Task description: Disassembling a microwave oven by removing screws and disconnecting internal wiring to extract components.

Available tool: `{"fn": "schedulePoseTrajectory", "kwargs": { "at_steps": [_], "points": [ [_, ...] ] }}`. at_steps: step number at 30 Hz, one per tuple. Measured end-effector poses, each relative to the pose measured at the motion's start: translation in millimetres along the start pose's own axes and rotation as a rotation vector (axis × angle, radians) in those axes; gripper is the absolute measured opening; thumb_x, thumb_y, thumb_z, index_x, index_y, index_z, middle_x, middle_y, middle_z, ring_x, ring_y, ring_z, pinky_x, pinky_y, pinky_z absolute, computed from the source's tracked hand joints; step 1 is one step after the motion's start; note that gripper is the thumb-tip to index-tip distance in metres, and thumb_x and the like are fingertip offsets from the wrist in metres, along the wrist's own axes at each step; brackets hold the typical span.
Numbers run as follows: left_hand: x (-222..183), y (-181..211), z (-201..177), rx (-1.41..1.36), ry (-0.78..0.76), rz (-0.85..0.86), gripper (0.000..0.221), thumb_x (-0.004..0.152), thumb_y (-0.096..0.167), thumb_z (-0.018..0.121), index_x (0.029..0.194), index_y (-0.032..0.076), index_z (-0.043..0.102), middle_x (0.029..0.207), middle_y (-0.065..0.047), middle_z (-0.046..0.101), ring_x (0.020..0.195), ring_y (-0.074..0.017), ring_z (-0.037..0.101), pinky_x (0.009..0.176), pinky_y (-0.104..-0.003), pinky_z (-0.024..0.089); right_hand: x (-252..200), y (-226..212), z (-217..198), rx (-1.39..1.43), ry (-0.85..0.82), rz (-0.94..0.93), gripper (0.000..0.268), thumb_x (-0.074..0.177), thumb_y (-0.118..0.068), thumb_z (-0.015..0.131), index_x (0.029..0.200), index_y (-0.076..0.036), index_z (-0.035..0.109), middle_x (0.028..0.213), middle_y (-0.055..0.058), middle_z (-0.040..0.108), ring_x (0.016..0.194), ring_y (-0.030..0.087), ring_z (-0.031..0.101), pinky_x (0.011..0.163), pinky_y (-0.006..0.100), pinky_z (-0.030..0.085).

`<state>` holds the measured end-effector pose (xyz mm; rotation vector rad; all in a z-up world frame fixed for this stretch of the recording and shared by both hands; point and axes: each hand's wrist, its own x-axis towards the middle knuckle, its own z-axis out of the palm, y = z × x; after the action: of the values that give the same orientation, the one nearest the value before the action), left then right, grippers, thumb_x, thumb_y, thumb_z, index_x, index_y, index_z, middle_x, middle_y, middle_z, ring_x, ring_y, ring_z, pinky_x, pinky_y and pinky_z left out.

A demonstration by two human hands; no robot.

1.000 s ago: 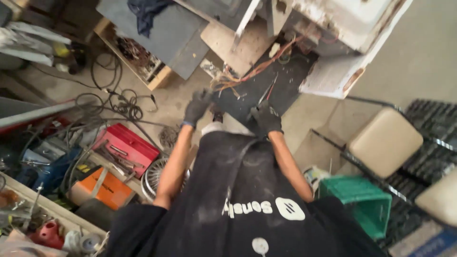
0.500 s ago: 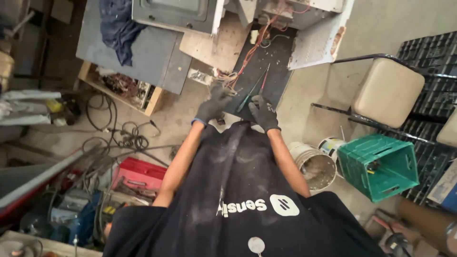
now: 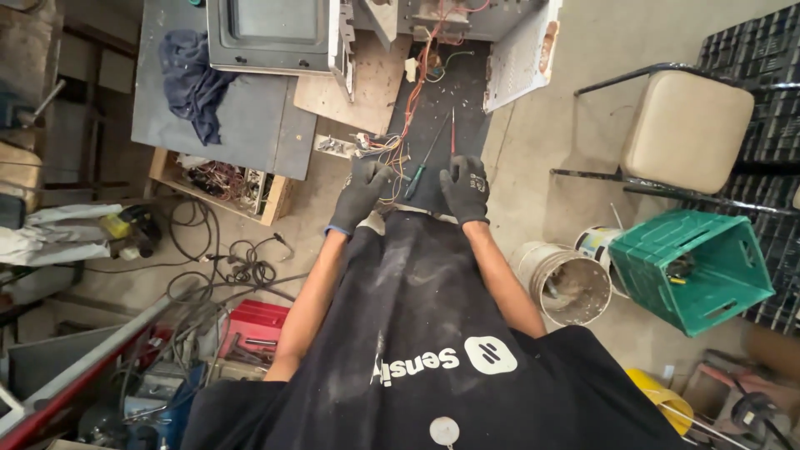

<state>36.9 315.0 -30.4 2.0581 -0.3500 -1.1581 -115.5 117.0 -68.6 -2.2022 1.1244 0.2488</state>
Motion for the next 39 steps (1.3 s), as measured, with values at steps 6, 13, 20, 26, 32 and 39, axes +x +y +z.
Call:
{"fn": "schedulePoseTrajectory", "kwargs": {
  "at_steps": [6,13,20,26,32,39],
  "points": [
    [35,36,27,-0.140,0.037,0.176,0.031,0.097,0.045,0.060,0.102,0.017,0.073,0.078,-0.009,0.062,0.090,-0.0257,0.066,0.087,-0.043,0.052,39,22,23,-0.057,-0.144,0.059,0.046,0.088,-0.061,0.051,0.094,-0.021,0.071,0.099,0.006,0.075,0.101,0.034,0.073,0.083,0.051,0.058],
    [35,89,61,-0.091,-0.015,0.163,0.042,0.099,0.054,0.056,0.084,0.016,0.065,0.069,-0.008,0.061,0.080,-0.0290,0.067,0.082,-0.042,0.051,26,36,-18,-0.107,-0.625,-0.118,0.084,0.089,-0.068,0.036,0.144,-0.007,0.047,0.145,0.024,0.058,0.136,0.044,0.053,0.119,0.057,0.037],
    [63,146,92,-0.433,0.167,0.432,0.029,0.101,0.022,0.063,0.123,0.003,0.063,0.101,-0.021,0.067,0.099,-0.0240,0.063,0.090,-0.044,0.053,61,72,-58,-0.002,-0.635,-0.239,0.049,0.097,-0.051,0.052,0.129,-0.017,0.064,0.125,0.019,0.070,0.127,0.042,0.060,0.110,0.055,0.045],
    [84,251,68,-0.396,0.510,0.568,0.047,0.109,0.034,0.050,0.152,0.018,0.043,0.163,-0.011,0.039,0.155,-0.0273,0.032,0.125,-0.043,0.033,80,84,-64,0.055,-0.695,-0.262,0.033,0.097,-0.050,0.047,0.095,-0.022,0.063,0.100,0.004,0.072,0.102,0.023,0.069,0.092,0.037,0.046],
    [171,226,72,0.709,0.732,0.412,0.024,0.096,0.020,0.049,0.106,0.012,0.070,0.088,-0.011,0.072,0.068,-0.0282,0.068,0.056,-0.044,0.056,88,76,-80,0.027,-0.772,-0.261,0.034,0.095,-0.051,0.043,0.105,-0.025,0.062,0.118,0.007,0.069,0.115,0.029,0.065,0.095,0.042,0.044],
    [139,265,93,0.401,0.653,0.327,0.047,0.096,0.017,0.048,0.143,0.018,0.053,0.076,-0.007,0.068,0.070,-0.0244,0.065,0.068,-0.040,0.058,100,175,-14,-0.008,-0.517,-1.153,0.068,0.095,-0.061,0.057,0.135,-0.008,0.044,0.131,0.016,0.048,0.109,0.040,0.058,0.084,0.050,0.051]
  ]
}}
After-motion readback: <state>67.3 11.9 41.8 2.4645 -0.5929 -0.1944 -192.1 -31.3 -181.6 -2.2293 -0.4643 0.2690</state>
